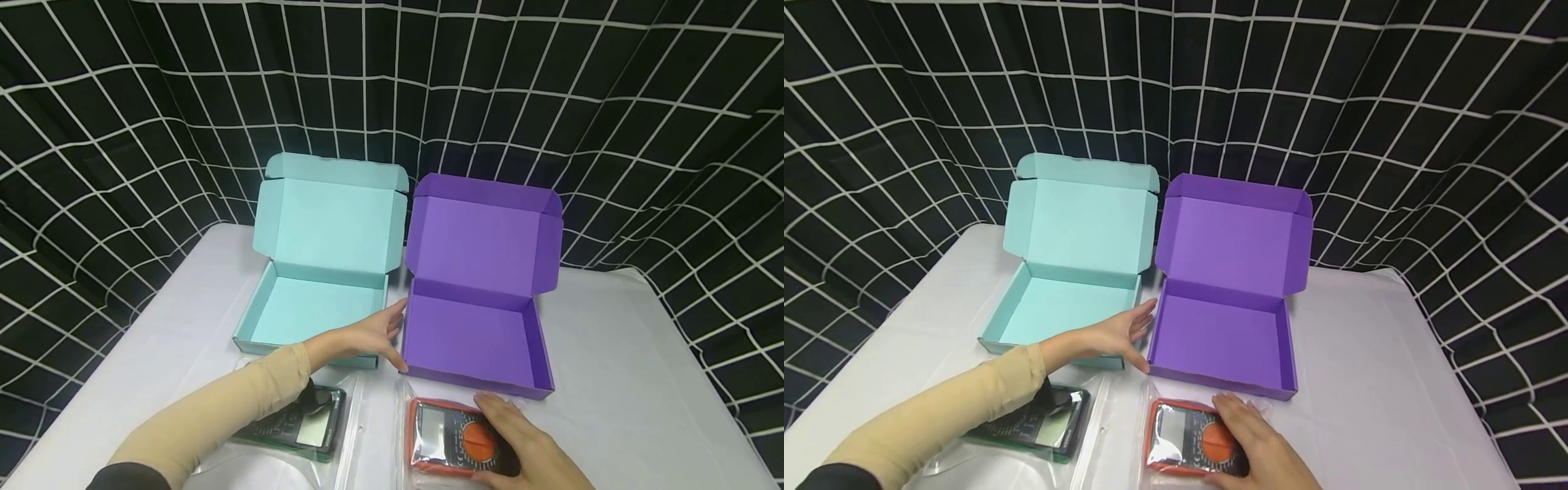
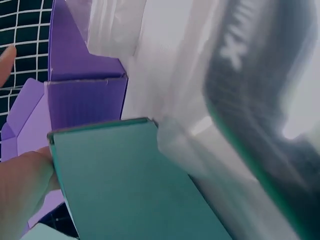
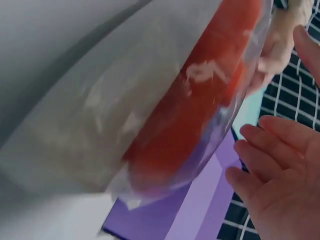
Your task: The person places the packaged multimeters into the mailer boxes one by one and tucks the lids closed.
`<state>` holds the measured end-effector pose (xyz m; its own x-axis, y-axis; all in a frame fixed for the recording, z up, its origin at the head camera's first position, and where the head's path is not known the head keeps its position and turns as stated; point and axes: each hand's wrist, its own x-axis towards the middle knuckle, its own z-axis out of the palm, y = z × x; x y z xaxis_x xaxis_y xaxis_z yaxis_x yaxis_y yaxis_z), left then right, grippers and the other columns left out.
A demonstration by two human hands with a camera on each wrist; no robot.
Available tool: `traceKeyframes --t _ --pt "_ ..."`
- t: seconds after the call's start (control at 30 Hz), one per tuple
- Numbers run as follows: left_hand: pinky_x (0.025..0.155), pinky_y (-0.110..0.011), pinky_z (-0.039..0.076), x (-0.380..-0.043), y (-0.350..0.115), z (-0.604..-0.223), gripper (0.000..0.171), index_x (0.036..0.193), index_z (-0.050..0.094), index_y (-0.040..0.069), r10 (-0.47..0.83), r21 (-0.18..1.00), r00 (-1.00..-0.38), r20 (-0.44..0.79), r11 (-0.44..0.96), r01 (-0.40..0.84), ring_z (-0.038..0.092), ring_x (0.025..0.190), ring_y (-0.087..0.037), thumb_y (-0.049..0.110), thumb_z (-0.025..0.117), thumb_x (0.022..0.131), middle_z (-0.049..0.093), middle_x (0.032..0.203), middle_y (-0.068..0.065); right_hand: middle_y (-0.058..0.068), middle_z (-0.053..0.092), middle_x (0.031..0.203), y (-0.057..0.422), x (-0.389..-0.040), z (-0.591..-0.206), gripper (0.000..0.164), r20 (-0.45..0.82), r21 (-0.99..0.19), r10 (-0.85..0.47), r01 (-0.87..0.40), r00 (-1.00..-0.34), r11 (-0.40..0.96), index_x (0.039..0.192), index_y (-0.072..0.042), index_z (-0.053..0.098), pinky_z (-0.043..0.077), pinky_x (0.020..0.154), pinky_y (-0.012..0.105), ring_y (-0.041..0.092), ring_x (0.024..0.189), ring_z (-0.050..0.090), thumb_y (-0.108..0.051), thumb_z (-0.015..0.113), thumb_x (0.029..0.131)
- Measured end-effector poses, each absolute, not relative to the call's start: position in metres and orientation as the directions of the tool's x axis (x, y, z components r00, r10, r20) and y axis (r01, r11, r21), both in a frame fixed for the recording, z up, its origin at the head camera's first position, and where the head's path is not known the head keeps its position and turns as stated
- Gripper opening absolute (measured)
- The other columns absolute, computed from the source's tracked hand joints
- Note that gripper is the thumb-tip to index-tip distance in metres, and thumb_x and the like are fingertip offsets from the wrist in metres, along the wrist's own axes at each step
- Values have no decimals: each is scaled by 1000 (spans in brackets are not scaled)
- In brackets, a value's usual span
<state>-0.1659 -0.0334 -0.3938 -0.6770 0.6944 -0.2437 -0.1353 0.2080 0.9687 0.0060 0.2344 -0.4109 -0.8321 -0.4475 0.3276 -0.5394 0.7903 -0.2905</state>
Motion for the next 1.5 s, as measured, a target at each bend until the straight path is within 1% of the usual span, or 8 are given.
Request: traceKeyframes --t 0.03,0.13,0.3,0.5,0.73,1.03,1.3,1.5 --pt "117 -40 17 -167 -31 -395 124 155 -6 4 696 971 -679 -234 196 -134 7 146 -35 -21 74 62 -1 160 -21 9 57 135 232 6 -411 96 313 -287 -457 -541 -833 790 143 -14 49 56 84 48 34 113 60 -63 79 66" --pt "117 -40 16 -169 -26 -398 127 155 -6 4 689 973 -687 -228 180 -142 7 147 -33 -24 72 59 0 160 -20 12 54 137 227 3 -411 99 267 -286 -489 -553 -831 783 143 -11 47 54 83 54 39 114 58 -67 75 66" --pt "117 -41 18 -168 -20 -400 128 155 -7 3 654 966 -712 -257 197 -168 9 146 -36 -26 70 56 0 160 -21 16 50 140 216 -2 -411 106 189 -294 -540 -572 -820 766 144 -5 44 48 90 60 33 119 54 -72 71 66" --pt "114 -43 26 -166 -15 -401 129 155 -5 5 616 964 -743 -263 199 -176 14 144 -39 -29 68 55 2 160 -22 20 52 137 204 -7 -415 113 118 -259 -555 -565 -824 784 139 5 45 43 93 65 34 119 55 -71 76 60" --pt "112 -43 30 -165 -11 -403 127 156 -2 5 572 952 -765 -296 242 -188 17 144 -39 -30 67 55 5 160 -22 12 58 129 197 -7 -418 107 127 -185 -529 -544 -839 819 136 3 49 47 93 58 30 116 56 -55 88 54" --pt "113 -41 28 -165 -10 -402 124 155 -2 3 563 947 -766 -312 254 -199 15 145 -36 -31 66 57 3 160 -20 15 58 129 199 -9 -416 111 86 -214 -527 -532 -846 819 136 6 47 47 95 55 33 114 58 -48 92 50" --pt "112 -41 30 -164 -10 -402 124 155 -1 4 556 945 -770 -313 261 -197 16 145 -37 -30 66 56 6 160 -21 10 64 116 195 -12 -412 101 89 -258 -501 -506 -861 823 127 4 55 53 87 47 27 105 62 -42 94 46" --pt "111 -42 32 -164 -10 -402 124 156 0 5 548 942 -772 -322 263 -207 17 144 -37 -30 66 56 6 160 -21 8 64 112 194 -14 -412 98 103 -245 -493 -503 -864 829 124 3 58 56 81 44 24 99 62 -41 93 44"
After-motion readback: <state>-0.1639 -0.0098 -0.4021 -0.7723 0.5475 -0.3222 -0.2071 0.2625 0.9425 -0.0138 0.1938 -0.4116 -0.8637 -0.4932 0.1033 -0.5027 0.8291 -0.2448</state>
